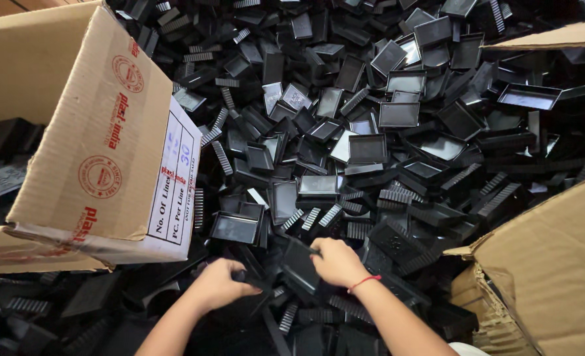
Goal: The person picks black plastic components one at a time from a large pile, aligns them into a stack by hand, and places completed stacks into an open cardboard box. The person repeats this pick, stack, and box cycle continuously throughout the episode.
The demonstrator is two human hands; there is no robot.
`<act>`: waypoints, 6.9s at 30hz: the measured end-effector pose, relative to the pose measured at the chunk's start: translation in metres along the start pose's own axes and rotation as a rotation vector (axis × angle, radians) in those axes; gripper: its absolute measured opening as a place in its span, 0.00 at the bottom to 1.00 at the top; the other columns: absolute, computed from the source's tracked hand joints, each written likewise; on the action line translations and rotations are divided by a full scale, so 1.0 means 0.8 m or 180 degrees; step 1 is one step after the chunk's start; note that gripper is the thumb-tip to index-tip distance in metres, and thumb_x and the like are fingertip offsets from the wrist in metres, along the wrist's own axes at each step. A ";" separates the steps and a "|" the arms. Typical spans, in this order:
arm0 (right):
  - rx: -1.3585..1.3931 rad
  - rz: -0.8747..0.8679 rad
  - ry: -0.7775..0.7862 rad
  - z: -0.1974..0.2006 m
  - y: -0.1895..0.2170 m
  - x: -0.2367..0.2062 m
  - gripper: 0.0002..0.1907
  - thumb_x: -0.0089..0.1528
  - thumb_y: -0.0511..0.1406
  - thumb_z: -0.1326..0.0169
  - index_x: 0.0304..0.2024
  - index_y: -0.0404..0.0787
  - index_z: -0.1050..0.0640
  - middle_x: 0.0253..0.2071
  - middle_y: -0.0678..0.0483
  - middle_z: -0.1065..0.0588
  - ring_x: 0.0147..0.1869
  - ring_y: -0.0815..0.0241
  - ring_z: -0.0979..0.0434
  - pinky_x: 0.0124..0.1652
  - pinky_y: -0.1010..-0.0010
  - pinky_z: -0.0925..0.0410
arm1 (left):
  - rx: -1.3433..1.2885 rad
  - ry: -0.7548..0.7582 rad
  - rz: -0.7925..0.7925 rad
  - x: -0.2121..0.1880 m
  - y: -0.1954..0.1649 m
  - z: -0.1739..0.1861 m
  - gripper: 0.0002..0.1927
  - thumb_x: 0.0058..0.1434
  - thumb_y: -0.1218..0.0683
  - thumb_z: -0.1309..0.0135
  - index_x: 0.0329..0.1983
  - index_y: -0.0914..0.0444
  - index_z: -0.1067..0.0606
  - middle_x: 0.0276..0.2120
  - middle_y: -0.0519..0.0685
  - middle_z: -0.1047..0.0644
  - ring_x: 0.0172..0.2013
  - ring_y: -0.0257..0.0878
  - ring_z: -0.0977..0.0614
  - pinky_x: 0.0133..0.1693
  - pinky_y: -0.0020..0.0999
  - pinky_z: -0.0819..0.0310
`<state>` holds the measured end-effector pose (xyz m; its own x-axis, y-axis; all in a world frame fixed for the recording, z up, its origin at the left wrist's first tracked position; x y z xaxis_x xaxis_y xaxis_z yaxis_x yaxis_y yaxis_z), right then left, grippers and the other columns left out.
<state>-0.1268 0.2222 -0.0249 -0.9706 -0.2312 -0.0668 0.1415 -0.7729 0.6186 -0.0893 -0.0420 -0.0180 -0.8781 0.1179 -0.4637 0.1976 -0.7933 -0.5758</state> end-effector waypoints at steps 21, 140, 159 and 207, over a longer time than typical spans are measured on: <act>-0.0441 0.0667 0.0043 -0.078 -0.003 0.072 0.23 0.59 0.37 0.41 0.56 0.36 0.24 0.50 0.39 0.22 0.55 0.41 0.23 0.52 0.56 0.31 | -0.6457 0.0145 -0.0687 -0.045 0.018 -0.004 0.26 0.54 0.56 0.50 0.57 0.69 0.26 0.52 0.58 0.20 0.53 0.53 0.20 0.55 0.56 0.28; 0.2592 0.2158 0.0139 0.179 0.214 -0.198 0.23 0.63 0.27 0.36 0.59 0.27 0.23 0.38 0.50 0.16 0.40 0.64 0.14 0.44 0.74 0.23 | 0.0495 -0.3406 -0.3416 -0.334 -0.272 0.148 0.33 0.41 0.29 0.35 0.26 0.62 0.27 0.19 0.47 0.29 0.22 0.43 0.25 0.29 0.37 0.35; 0.0365 0.0418 -0.0149 0.020 0.026 -0.020 0.19 0.55 0.41 0.37 0.44 0.37 0.19 0.39 0.47 0.17 0.43 0.50 0.15 0.45 0.64 0.25 | 0.2705 -0.2187 -0.2296 -0.078 -0.194 0.095 0.03 0.52 0.59 0.48 0.29 0.59 0.24 0.32 0.50 0.23 0.35 0.48 0.19 0.34 0.45 0.24; 0.3018 0.0879 -0.1324 0.068 0.135 -0.083 0.25 0.68 0.36 0.56 0.66 0.32 0.30 0.65 0.45 0.26 0.68 0.56 0.28 0.65 0.67 0.39 | -0.5933 0.0253 -0.1391 -0.081 -0.185 -0.008 0.36 0.54 0.54 0.52 0.69 0.57 0.40 0.54 0.54 0.27 0.53 0.47 0.23 0.57 0.45 0.30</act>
<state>-0.0575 0.1859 0.0889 -0.9436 0.0303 0.3297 0.3311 0.0912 0.9392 -0.0589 0.0718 0.0930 -0.9804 0.1684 -0.1021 0.1970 0.8398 -0.5059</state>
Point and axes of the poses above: each hand's wrist, its own x-axis towards the middle knuckle, its own z-axis out of the back of the hand, y = z × x, the point moved 6 cm from there along x, towards the middle knuckle
